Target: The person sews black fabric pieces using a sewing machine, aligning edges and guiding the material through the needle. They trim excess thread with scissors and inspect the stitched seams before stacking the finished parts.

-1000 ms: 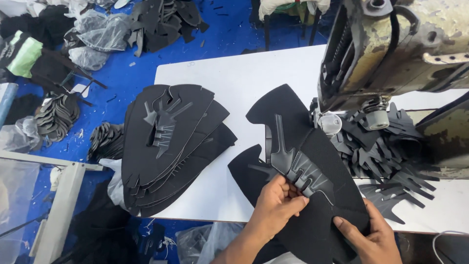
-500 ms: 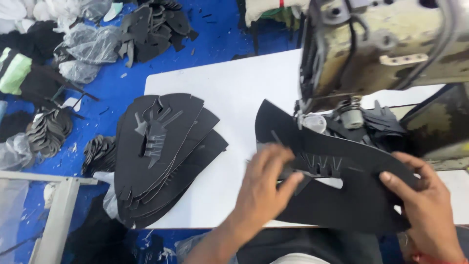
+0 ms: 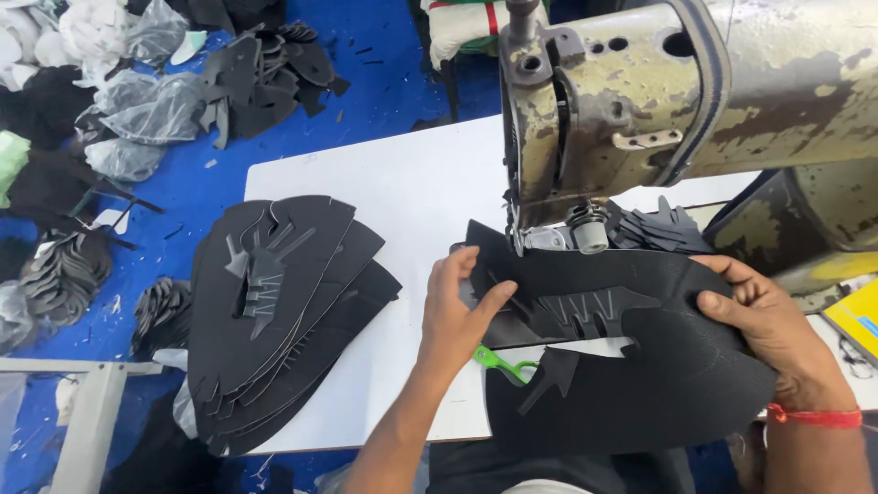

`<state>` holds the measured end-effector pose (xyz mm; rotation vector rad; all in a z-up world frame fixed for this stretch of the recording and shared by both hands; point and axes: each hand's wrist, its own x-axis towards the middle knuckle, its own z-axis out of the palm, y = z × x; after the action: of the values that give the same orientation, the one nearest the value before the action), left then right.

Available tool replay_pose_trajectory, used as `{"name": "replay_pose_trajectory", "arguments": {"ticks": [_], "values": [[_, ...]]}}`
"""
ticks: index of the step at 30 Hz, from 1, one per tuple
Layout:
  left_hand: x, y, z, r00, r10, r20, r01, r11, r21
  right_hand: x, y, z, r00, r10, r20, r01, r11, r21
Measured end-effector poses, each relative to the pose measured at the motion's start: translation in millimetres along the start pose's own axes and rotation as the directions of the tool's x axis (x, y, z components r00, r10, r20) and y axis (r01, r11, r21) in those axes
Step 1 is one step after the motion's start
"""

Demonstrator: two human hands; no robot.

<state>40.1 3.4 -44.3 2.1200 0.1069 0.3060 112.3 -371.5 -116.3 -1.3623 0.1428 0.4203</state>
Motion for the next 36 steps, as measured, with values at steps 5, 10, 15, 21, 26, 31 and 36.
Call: {"name": "replay_pose_trajectory", "arguments": {"ticks": [5,10,15,21,26,31,36], "values": [[-50,-33,17,0.99,-0.066,-0.127,0.047,0.989,-0.144,8,37,-12,0.991,0.007,0.133,-0.03,0.985,0.172],[-81,-45,28,0.77,-0.52,0.371,0.635,0.562,-0.53,-7,70,19,0.99,0.1,0.102,-0.126,0.947,0.295],[-80,-24,25,0.814,-0.394,0.427,0.565,0.37,-0.737,-26,86,36,0.991,0.126,0.041,-0.133,0.937,0.323],[-74,-5,18,0.907,-0.294,0.301,0.402,0.397,-0.825,-46,60,60,0.992,0.027,-0.121,-0.003,0.981,0.193],[-77,-2,17,0.909,-0.318,0.27,0.388,0.41,-0.825,-67,36,86,0.972,0.057,-0.23,-0.034,0.994,0.101],[-76,0,15,0.911,-0.305,0.278,0.393,0.431,-0.812,-75,35,92,0.961,0.091,-0.26,-0.06,0.99,0.125],[-75,1,15,0.911,-0.289,0.295,0.397,0.417,-0.818,-81,37,94,0.97,0.053,-0.237,-0.013,0.986,0.169]]}}
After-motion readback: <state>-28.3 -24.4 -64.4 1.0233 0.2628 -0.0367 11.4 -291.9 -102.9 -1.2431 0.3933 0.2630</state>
